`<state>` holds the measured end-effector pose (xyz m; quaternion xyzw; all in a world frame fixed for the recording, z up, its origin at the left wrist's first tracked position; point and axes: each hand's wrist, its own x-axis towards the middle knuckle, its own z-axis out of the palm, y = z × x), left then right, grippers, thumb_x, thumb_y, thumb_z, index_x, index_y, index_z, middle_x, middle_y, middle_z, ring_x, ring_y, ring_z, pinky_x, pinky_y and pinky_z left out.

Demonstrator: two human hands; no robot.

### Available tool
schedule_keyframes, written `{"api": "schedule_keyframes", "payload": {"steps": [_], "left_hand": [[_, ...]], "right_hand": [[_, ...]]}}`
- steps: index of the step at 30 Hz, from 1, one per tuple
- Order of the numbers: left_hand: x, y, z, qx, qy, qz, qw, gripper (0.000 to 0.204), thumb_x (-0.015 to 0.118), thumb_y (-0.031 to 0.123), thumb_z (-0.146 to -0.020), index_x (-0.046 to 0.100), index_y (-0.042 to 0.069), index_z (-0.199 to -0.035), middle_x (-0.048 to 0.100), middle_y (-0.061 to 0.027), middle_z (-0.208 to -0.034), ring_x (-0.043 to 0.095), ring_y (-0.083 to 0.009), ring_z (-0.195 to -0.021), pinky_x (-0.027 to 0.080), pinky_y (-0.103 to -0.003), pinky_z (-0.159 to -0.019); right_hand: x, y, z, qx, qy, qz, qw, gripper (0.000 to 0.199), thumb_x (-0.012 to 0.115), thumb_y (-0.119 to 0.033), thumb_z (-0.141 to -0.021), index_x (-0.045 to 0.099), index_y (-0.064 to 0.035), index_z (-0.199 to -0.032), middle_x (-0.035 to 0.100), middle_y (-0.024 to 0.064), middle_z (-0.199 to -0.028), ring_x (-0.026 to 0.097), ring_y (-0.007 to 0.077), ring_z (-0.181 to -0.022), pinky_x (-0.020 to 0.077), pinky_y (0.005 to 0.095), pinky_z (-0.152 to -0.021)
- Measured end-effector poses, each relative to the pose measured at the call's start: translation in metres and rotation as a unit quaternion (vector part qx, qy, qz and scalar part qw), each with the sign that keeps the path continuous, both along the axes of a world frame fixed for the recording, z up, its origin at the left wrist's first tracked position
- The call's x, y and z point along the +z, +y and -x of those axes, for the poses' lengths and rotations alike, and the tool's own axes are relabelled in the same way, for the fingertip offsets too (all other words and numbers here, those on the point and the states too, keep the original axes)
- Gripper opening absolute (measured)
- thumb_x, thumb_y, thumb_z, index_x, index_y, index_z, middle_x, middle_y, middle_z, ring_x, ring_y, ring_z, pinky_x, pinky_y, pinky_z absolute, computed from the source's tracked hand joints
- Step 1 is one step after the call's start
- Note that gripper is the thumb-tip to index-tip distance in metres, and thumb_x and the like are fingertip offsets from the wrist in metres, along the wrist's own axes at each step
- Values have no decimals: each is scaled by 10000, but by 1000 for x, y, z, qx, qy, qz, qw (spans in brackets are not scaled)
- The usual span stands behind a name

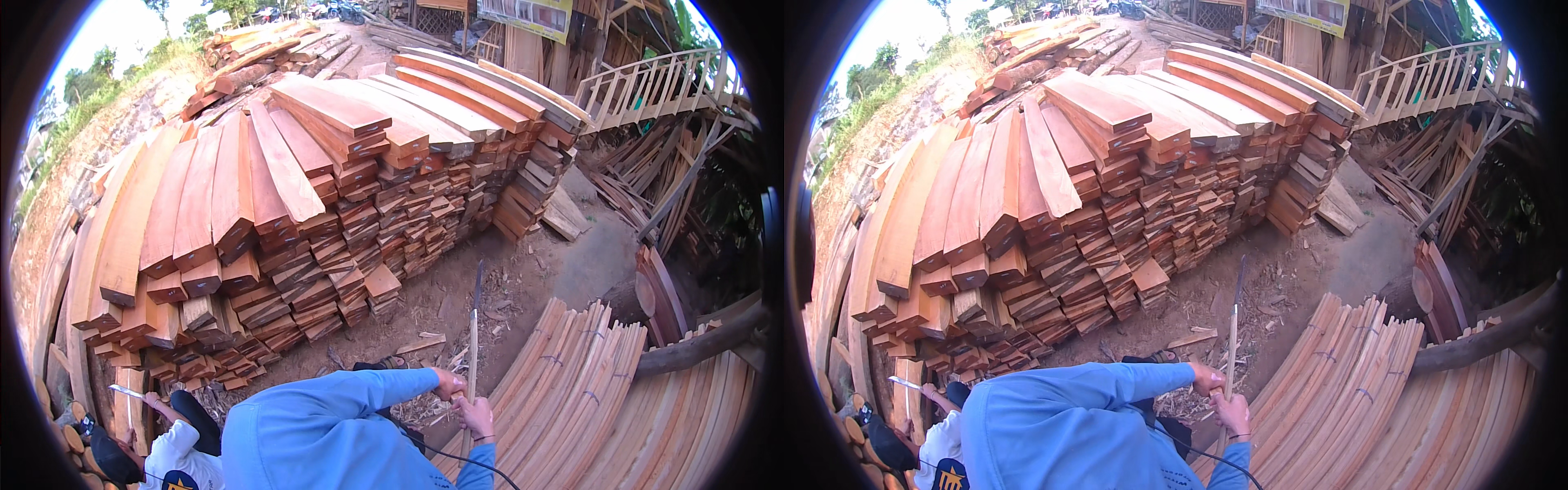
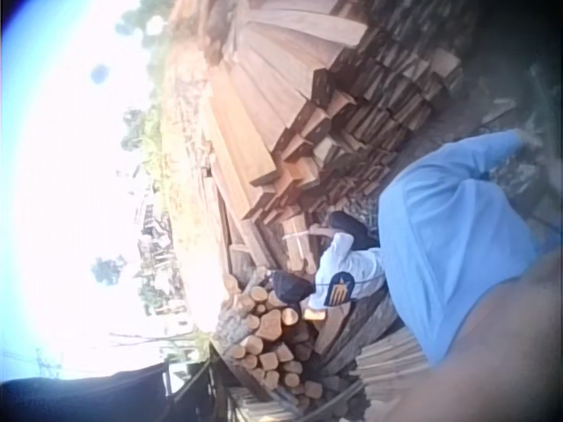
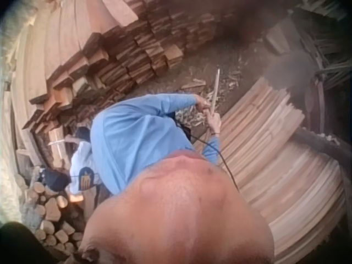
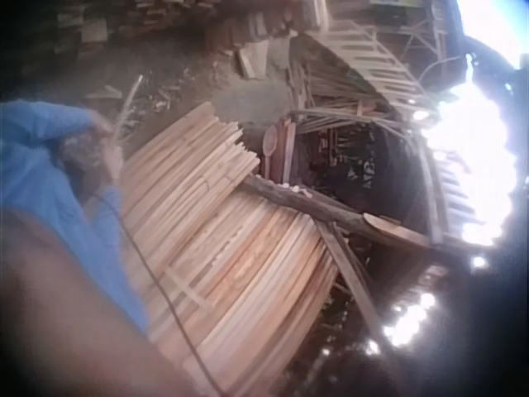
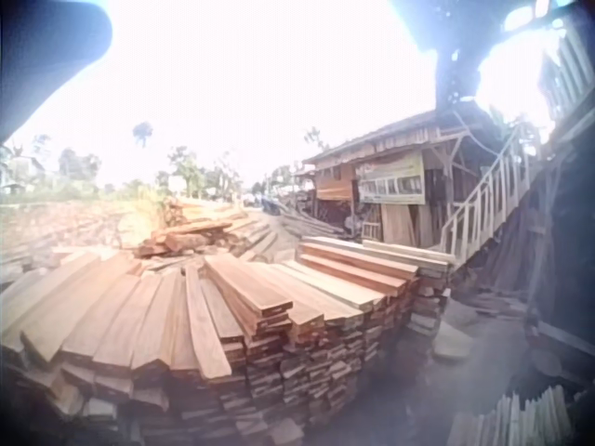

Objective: The person shaves a piece of wood using a blade, removing thin strips while sitting on the ground near stacks of lumber.

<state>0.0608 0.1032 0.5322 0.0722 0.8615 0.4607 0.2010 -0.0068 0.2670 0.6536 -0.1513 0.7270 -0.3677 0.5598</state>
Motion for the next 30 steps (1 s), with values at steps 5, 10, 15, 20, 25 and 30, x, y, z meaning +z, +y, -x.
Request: {"api": "schedule_keyframes", "payload": {"steps": [5,10,15,20,25,30], "left_hand": [[30,7,4,27,-27,47,998,467,690,17,-590,674,71,-1054,696,-142,-955,648,-309,-930,513,-421,-803],[5,6,9,47,26,35,998,509,770,87,-591,662,66,-1089,644,-170,-1068,595,-350,-1047,471,-429,-936],[2,13,12,3,-19,53,998,534,788,113,-594,650,62,-1107,634,-163,-1091,599,-351,-1041,483,-432,-919],[6,20,-1,26,-19,23,999,537,788,163,-624,623,61,-1125,642,-167,-1057,606,-351,-1026,488,-441,-896],[18,32,-18,113,55,-22,992,525,765,197,-665,585,54,-1136,637,-187,-1046,610,-359,-1019,483,-452,-879],[24,41,-26,158,113,25,981,469,734,182,-678,584,43,-1101,645,-205,-999,622,-392,-978,492,-470,-838]], "right_hand": [[-1,11,4,-34,-101,56,993,229,591,-169,-931,583,-3,-773,447,-19,-542,420,79,-404,335,253,-360],[-4,14,6,-84,-104,58,989,228,568,-197,-953,565,-29,-798,414,-37,-545,378,63,-401,323,236,-364],[-21,18,7,-92,-95,34,991,225,559,-191,-952,560,-35,-790,416,-33,-541,379,69,-394,316,241,-356],[-14,21,-12,-122,-68,44,989,233,552,-182,-948,555,-27,-774,417,-28,-533,380,72,-384,310,244,-349],[-11,34,-10,-143,-101,61,983,238,548,-181,-949,541,-37,-759,409,-28,-528,374,73,-383,301,244,-347],[-16,39,-14,-180,-106,97,973,261,540,-207,-955,532,-47,-750,399,-28,-527,369,76,-385,297,246,-350]]}}
